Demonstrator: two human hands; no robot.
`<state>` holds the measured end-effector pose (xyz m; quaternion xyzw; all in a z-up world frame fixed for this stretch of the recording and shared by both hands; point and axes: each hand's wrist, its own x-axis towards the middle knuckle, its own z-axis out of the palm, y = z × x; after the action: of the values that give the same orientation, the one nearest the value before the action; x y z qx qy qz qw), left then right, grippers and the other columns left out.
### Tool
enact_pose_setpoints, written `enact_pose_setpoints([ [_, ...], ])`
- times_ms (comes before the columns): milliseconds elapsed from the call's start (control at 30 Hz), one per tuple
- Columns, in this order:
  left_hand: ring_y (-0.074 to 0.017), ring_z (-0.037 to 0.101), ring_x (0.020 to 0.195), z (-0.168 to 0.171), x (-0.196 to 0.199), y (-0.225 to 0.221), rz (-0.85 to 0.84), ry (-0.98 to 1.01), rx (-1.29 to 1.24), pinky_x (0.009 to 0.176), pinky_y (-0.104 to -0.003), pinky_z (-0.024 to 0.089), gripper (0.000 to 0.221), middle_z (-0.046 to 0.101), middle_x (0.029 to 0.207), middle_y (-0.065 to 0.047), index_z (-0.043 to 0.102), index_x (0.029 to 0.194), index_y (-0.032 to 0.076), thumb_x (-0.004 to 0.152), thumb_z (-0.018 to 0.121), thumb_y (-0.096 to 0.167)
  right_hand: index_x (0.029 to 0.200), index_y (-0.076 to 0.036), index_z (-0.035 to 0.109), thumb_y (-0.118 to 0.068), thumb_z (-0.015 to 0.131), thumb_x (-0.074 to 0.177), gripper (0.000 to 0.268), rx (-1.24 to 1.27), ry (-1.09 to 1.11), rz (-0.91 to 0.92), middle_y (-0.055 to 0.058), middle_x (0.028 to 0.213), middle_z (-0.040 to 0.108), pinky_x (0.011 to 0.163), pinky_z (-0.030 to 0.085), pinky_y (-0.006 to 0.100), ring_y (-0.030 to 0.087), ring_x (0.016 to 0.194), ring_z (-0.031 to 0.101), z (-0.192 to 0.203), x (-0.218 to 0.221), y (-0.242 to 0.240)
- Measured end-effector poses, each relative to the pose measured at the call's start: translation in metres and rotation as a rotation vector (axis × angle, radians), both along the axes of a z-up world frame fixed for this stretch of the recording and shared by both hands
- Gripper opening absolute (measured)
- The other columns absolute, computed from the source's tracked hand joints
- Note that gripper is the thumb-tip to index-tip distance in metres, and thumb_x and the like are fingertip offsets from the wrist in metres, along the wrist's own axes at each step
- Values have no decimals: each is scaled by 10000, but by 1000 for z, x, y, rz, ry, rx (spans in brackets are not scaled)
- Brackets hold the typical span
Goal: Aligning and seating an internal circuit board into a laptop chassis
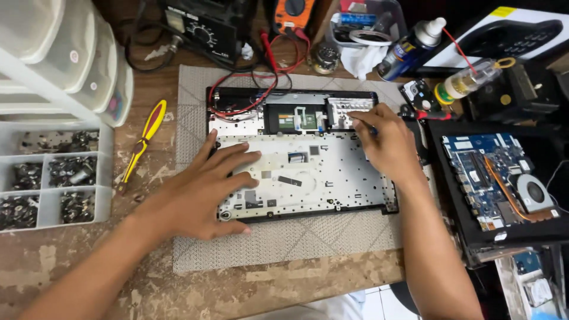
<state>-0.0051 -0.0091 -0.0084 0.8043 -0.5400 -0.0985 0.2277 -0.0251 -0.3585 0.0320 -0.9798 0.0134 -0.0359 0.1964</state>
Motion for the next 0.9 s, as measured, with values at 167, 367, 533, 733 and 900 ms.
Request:
enact_pose_setpoints([
  [167,-379,195,1501,0,0,0,-24,-14,27,1202,-650,-40,764,314,1602,-176,582,1336,140,783,780,629,1174,-87,702,-248,579,990,274,20,-10,6,58,1002,600,664,448,464,300,898,637,-1,1,-1],
  [367,-374,161,1512,4,-1,0,-32,16,89,1200,-643,-43,782,277,1621,-175,558,1376,137,796,783,612,1015,-108,745,-164,716,908,124,29,-143,30,28,979,635,594,421,409,237,736,603,-19,6,-10],
  [533,-358,125,1525,8,-2,-1,-15,72,142,1202,-630,-84,765,250,1635,-158,547,1377,146,797,794,580,987,-99,735,-221,784,883,167,9,-191,-7,5,1002,661,559,393,399,229,581,572,-29,10,-13],
  [733,-348,79,1534,8,-1,-2,-19,64,166,1202,-625,-88,810,196,1654,-150,488,1433,161,813,758,606,1148,-95,633,-123,753,896,281,102,-221,240,75,973,589,759,461,339,202,884,613,-2,-6,12],
  [900,-369,115,1526,10,-1,0,-13,93,129,1200,-630,-48,781,245,1636,-163,539,1404,137,804,780,575,1050,-82,585,123,580,876,269,265,41,735,76,987,626,785,664,213,152,806,686,2,-36,59],
])
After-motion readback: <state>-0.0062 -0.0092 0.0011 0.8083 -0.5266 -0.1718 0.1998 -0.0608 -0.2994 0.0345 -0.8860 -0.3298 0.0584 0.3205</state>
